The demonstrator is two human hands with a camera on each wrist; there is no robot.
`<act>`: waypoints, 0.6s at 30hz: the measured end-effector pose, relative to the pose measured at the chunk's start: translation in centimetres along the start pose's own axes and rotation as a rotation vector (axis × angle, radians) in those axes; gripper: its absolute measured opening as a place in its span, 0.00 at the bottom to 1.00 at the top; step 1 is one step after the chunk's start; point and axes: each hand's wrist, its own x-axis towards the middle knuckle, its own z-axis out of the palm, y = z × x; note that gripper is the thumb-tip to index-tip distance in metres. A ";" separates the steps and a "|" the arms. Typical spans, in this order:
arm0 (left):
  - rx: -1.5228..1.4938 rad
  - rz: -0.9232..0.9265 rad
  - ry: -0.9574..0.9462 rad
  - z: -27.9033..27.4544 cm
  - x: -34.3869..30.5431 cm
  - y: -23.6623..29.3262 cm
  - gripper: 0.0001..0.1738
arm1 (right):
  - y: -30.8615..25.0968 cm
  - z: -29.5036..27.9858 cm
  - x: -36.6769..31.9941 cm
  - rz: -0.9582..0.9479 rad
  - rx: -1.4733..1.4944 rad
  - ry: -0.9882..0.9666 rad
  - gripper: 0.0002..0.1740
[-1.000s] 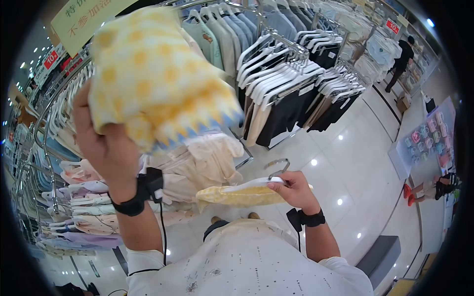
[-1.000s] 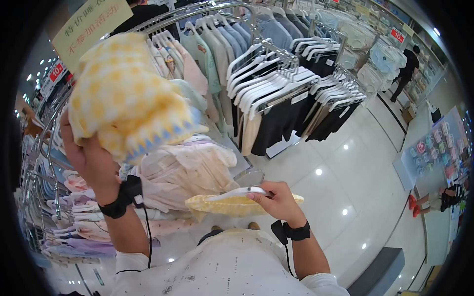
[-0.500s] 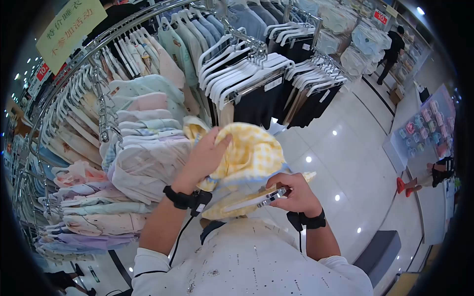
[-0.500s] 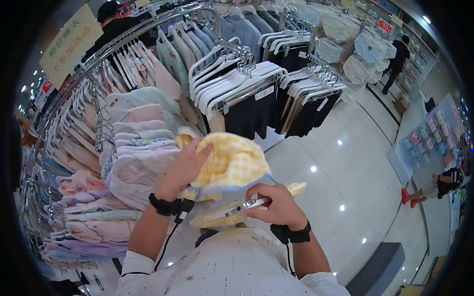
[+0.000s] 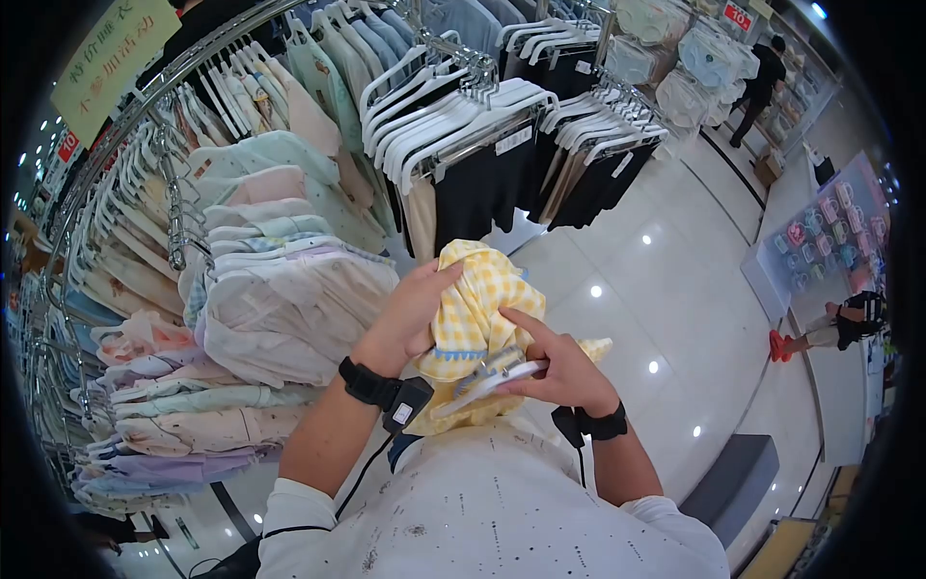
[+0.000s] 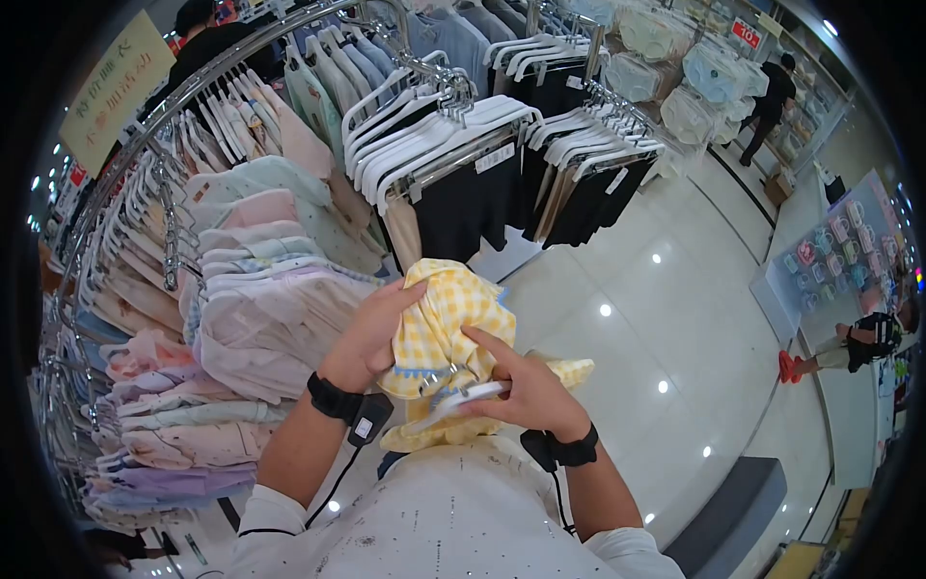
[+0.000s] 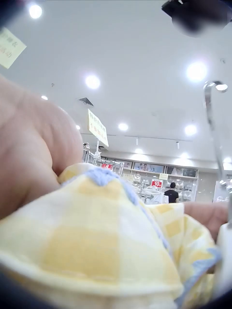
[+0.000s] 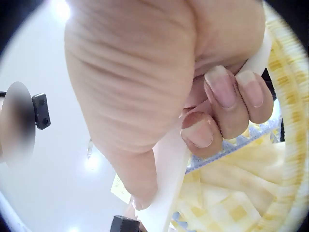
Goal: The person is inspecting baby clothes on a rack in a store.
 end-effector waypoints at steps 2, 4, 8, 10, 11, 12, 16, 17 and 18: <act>-0.038 -0.005 0.020 0.1 -0.2 -0.5 0.16 | 0.4 1.0 0.7 -0.038 0.010 0.084 0.46; -0.077 -0.002 0.044 -0.1 -0.5 -0.7 0.16 | 1.6 1.6 1.5 -0.083 0.019 0.162 0.43; 0.025 0.111 0.167 -2.1 -1.2 -0.4 0.17 | 2.5 2.1 2.5 -0.120 0.043 0.198 0.27; 0.114 0.211 0.282 -4.5 -1.3 -0.4 0.17 | 2.1 1.6 2.3 -0.085 0.042 0.157 0.24; 0.339 0.351 0.315 -6.7 -1.3 -0.6 0.16 | 2.0 1.3 2.3 -0.098 0.059 0.131 0.23; 0.566 0.488 0.350 -7.8 -1.9 -0.4 0.16 | 1.8 1.2 2.3 -0.111 0.077 0.103 0.23; 1.050 0.574 0.569 -10.1 -4.6 0.1 0.18 | 0.1 0.3 2.5 -0.185 0.145 0.074 0.22; 1.074 0.541 0.557 -10.3 -5.1 0.3 0.17 | -0.8 0.1 2.4 -0.172 0.234 0.081 0.21; 1.097 0.508 0.544 -10.5 -5.5 0.4 0.17 | -1.3 -0.1 2.4 -0.158 0.321 0.088 0.21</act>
